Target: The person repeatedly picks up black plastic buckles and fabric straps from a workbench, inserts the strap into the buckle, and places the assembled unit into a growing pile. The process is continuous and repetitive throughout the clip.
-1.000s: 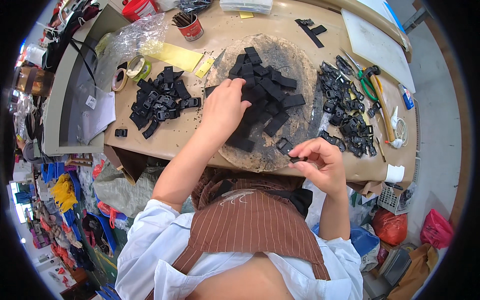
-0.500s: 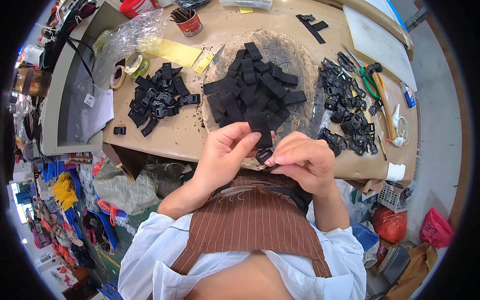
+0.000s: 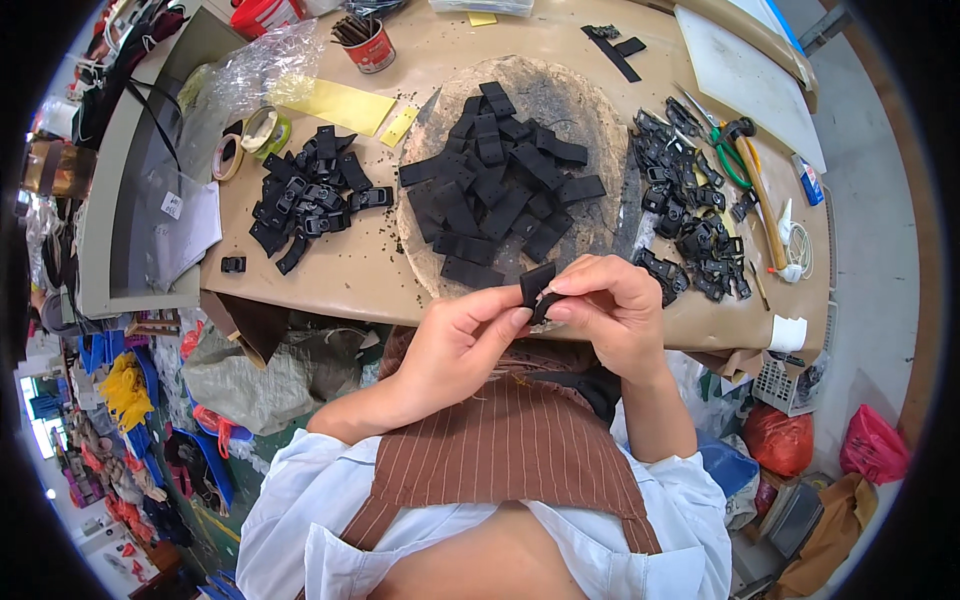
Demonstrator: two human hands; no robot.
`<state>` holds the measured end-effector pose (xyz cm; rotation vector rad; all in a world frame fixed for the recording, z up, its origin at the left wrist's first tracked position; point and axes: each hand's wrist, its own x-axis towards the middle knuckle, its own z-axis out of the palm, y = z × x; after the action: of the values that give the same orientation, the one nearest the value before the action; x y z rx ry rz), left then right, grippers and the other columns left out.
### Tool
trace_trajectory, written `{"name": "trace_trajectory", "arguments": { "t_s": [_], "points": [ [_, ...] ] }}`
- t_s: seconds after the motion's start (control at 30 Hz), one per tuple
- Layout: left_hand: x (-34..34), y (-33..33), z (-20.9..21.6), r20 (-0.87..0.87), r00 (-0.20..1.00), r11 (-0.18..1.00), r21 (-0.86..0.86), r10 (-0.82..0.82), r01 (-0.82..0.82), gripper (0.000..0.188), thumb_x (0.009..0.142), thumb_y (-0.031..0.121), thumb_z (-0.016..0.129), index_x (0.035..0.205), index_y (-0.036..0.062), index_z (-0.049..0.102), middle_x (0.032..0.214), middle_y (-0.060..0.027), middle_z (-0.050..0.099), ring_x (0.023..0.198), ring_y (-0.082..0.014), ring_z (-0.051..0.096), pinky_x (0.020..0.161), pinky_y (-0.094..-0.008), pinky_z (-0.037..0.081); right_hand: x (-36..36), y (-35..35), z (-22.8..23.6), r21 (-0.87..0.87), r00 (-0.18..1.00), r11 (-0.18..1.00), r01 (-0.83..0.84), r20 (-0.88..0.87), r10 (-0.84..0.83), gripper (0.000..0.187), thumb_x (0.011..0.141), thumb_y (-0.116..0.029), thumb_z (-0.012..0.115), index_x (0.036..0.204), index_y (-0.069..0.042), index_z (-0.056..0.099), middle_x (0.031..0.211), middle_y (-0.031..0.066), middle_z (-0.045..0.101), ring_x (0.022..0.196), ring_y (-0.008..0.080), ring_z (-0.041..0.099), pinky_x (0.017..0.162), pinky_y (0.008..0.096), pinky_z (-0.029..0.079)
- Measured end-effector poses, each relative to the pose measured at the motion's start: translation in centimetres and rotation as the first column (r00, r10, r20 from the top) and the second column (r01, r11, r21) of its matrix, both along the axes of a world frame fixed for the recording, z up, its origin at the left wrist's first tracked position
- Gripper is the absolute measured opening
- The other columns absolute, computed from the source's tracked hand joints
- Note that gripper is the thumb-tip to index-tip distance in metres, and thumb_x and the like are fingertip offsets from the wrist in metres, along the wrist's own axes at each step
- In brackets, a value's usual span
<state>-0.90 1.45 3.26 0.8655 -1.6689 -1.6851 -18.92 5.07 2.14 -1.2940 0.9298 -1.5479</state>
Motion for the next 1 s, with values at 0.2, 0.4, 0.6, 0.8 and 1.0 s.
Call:
{"name": "trace_trajectory", "arguments": {
  "t_s": [0.2,0.4,0.6,0.8,1.0],
  "points": [
    [0.0,0.2,-0.1,-0.109,0.994,0.974,0.222,-0.013,0.038,0.028,0.092,0.004,0.049,0.119,0.0017,0.056,0.084,-0.0006,0.06,0.074,-0.0044,0.051,0.065,-0.0198,0.045,-0.2,0.1,-0.2,0.011,0.993,0.999,-0.05,-0.109,0.051,0.022,0.072,0.007,0.07,0.091,0.001,0.06,0.088,0.0089,0.058,0.08,0.0137,0.056,0.07,0.0252,0.046],
    [0.5,0.1,-0.7,-0.065,0.993,0.972,0.206,-0.101,0.113,0.03,0.095,0.004,0.044,0.124,0.0009,0.052,0.104,-0.0032,0.062,0.09,-0.0061,0.057,0.076,-0.0205,0.049,0.4,0.3,0.1,0.124,1.0,0.992,-0.029,-0.008,0.03,0.023,0.073,0.006,0.069,0.093,0.0,0.06,0.089,0.0068,0.053,0.082,0.0126,0.053,0.073,0.0241,0.043],
    [0.5,0.2,-0.5,-0.043,0.998,0.995,0.085,-0.055,0.059,0.033,0.09,0.007,0.054,0.123,0.0015,0.053,0.104,-0.0046,0.063,0.091,-0.0086,0.058,0.075,-0.0241,0.05,1.1,0.2,0.4,0.216,0.995,0.976,0.005,0.1,-0.027,0.023,0.077,0.004,0.066,0.098,0.001,0.058,0.092,0.0051,0.052,0.082,0.0098,0.051,0.074,0.0228,0.042],
    [0.7,-1.3,-0.3,0.32,0.944,0.963,-0.221,-0.076,0.153,0.028,0.081,0.007,0.066,0.109,0.0021,0.061,0.087,-0.0077,0.068,0.076,-0.0105,0.063,0.066,-0.0268,0.05,-0.7,-0.5,-0.3,0.336,0.981,0.932,-0.138,-0.086,0.176,0.022,0.081,-0.002,0.064,0.103,0.001,0.058,0.093,0.0032,0.051,0.084,0.0081,0.052,0.074,0.022,0.043],
    [1.3,-2.8,-0.7,0.045,0.996,0.976,0.21,-0.073,0.062,0.019,0.077,0.005,0.07,0.094,-0.0005,0.064,0.082,-0.0047,0.068,0.069,-0.0093,0.063,0.059,-0.0232,0.048,-0.7,0.2,-1.1,0.467,0.936,0.849,-0.246,0.343,0.082,0.017,0.082,-0.002,0.064,0.097,0.0,0.056,0.082,0.0018,0.056,0.072,0.0073,0.057,0.064,0.0202,0.048]
  ]
}}
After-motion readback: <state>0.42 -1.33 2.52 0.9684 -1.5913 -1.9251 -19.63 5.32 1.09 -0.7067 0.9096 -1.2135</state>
